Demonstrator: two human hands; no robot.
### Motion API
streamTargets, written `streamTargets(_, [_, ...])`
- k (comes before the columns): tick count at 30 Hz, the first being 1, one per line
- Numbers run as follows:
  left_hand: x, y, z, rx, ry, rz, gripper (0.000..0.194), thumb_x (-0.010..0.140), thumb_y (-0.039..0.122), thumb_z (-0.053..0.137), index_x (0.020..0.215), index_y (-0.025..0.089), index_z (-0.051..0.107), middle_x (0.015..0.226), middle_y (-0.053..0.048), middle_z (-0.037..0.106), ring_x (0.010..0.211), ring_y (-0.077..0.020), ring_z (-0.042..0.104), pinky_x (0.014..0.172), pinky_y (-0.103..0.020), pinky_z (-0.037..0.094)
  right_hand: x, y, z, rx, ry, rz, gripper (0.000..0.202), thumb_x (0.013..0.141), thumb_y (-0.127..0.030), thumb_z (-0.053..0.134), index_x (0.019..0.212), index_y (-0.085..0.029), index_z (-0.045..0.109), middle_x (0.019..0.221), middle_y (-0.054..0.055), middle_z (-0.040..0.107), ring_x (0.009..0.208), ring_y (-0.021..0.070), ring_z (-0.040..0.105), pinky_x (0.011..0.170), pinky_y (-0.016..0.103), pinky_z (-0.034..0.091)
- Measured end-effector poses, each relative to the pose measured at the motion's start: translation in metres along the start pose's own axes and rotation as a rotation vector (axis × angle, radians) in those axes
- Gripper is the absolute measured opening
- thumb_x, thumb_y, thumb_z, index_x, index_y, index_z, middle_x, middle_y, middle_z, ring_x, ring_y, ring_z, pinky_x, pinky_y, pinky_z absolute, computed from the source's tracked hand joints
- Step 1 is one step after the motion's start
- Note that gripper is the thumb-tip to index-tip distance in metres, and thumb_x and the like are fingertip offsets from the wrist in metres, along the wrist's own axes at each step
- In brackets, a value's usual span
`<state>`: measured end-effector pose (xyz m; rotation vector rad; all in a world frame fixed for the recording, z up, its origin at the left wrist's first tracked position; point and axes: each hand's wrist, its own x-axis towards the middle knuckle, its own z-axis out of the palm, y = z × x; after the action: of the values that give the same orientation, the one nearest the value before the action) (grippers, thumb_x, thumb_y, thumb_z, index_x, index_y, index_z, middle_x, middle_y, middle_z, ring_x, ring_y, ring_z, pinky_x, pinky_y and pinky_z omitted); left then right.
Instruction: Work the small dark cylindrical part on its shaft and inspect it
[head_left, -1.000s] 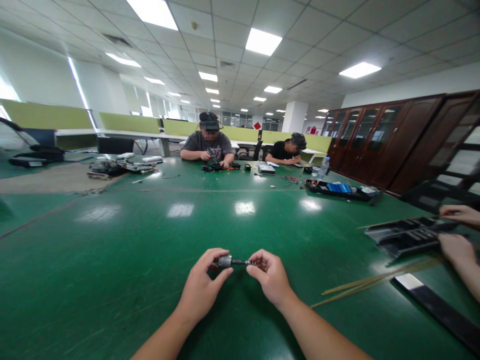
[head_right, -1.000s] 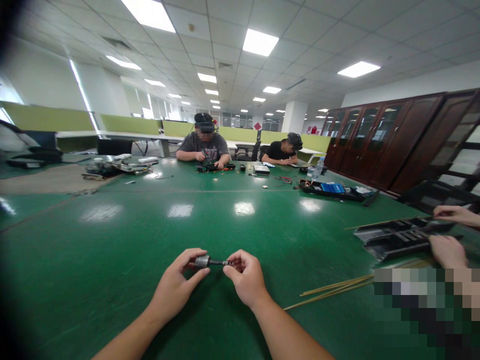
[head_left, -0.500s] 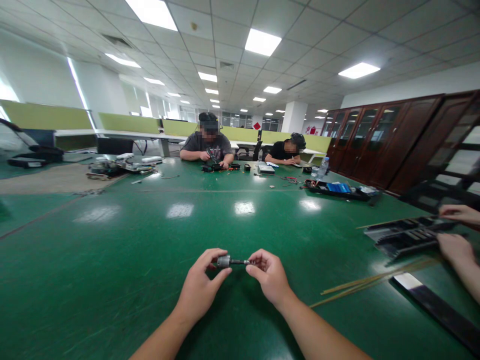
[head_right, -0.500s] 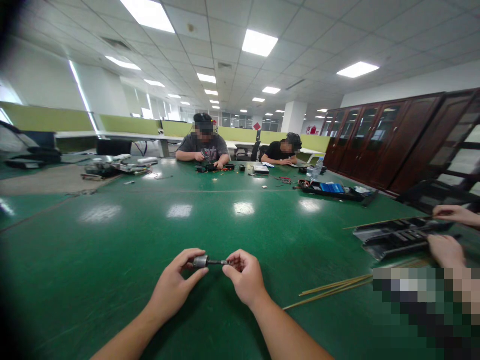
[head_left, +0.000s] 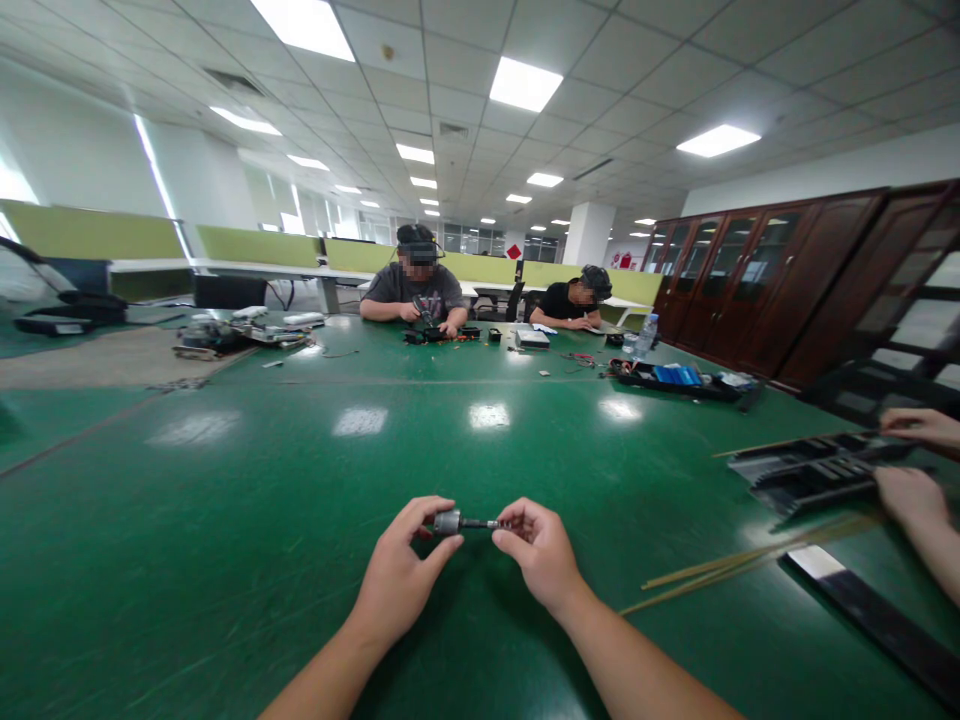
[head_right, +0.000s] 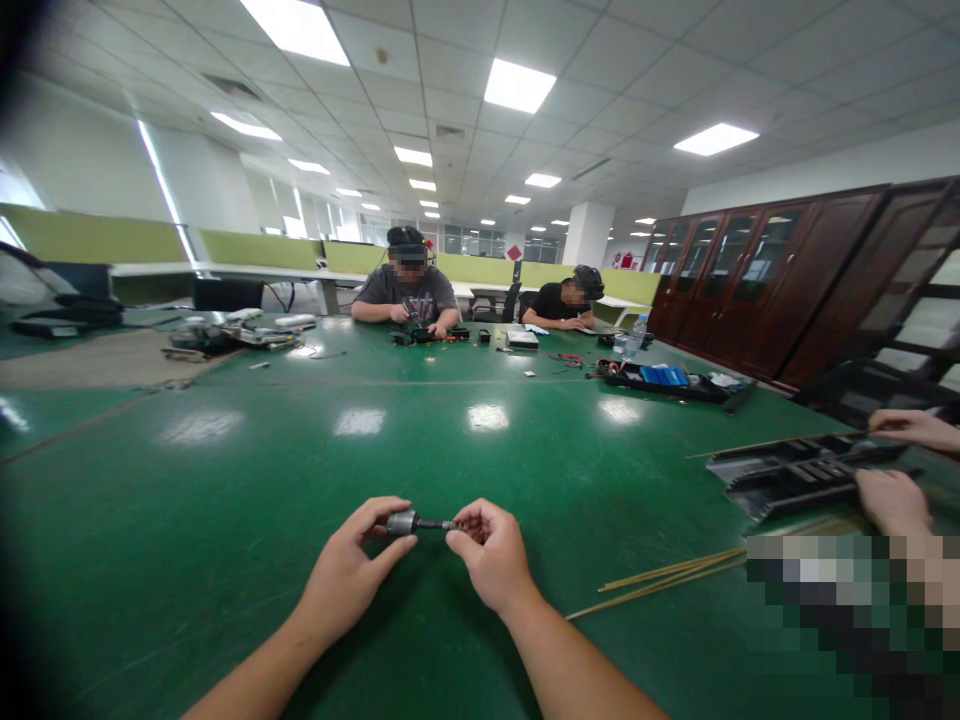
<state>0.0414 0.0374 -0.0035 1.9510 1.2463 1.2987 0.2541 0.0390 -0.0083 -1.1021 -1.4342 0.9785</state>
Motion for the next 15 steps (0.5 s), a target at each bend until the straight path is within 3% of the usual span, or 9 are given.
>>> streamTargets(15, [0.0007, -0.0011, 0.0006, 0.004, 0.008, 0.007, 0.031, 0.084, 0.025, 0.067, 0.115, 0.029, 0.061, 0.118, -0.003, 0.061, 0.106, -0.0226, 0.059, 0.089, -0.036, 0.049, -0.0002, -0.0020, -0.0001, 0.021, -0.002, 0.003, 0.009, 0.076, -0.020, 0.069, 0.083, -0.017, 0.064, 0.069, -0.001, 0.060, 0.062, 0.0133, 0.053, 0.060, 0.025, 0.040])
